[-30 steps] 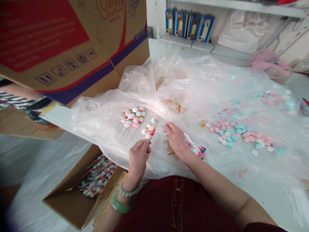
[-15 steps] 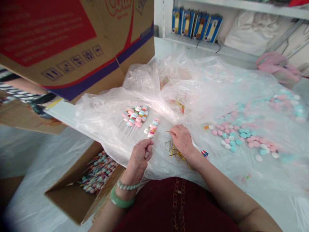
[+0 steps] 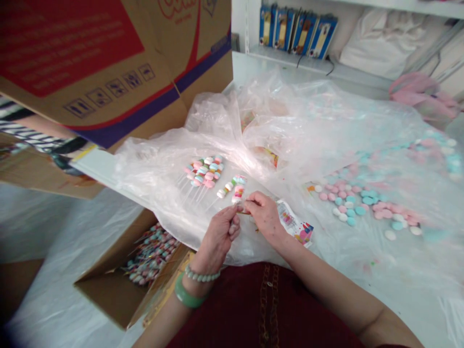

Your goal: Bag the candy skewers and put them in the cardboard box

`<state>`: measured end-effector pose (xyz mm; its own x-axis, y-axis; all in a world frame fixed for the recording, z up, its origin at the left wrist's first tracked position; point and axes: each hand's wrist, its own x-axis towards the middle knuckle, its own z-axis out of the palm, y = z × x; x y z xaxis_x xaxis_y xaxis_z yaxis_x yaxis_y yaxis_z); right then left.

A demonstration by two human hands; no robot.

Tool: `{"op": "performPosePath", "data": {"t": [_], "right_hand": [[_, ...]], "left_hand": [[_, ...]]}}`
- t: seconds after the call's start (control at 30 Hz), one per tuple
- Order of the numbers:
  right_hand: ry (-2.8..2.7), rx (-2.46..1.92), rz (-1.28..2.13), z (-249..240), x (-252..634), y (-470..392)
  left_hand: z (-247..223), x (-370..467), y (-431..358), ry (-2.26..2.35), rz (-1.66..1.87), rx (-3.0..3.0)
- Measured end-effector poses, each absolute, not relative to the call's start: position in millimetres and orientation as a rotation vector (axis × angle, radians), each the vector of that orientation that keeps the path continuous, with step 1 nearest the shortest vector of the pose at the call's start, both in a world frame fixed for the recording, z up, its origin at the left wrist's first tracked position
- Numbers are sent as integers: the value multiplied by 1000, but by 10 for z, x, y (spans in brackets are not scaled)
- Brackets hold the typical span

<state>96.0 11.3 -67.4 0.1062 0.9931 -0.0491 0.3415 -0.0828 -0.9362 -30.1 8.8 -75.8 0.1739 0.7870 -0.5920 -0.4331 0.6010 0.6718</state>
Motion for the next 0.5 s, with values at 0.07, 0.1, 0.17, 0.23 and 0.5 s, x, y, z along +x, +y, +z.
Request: {"op": "performPosePath", "data": {"t": [0.07,0.1,0.17,0.23,0.5], "right_hand": [[-1181,-1562,1106,-711,991,135],[-1155,-1588,1104,-725,1004,140],[-1215,-1684,1007,-745,1016,135],[-1333,-1782,853,-747,1003,118],[-1173,-1738,1048,-682,857,102]], "left_hand": [[-776,-333,94,1040,888,336],[-775,-338,92,1024,889,333],[-757,-326,76,1039,908,379],[-732,-289,50,1102,949,457],[-828,-149,-18,1208,963,562]]}}
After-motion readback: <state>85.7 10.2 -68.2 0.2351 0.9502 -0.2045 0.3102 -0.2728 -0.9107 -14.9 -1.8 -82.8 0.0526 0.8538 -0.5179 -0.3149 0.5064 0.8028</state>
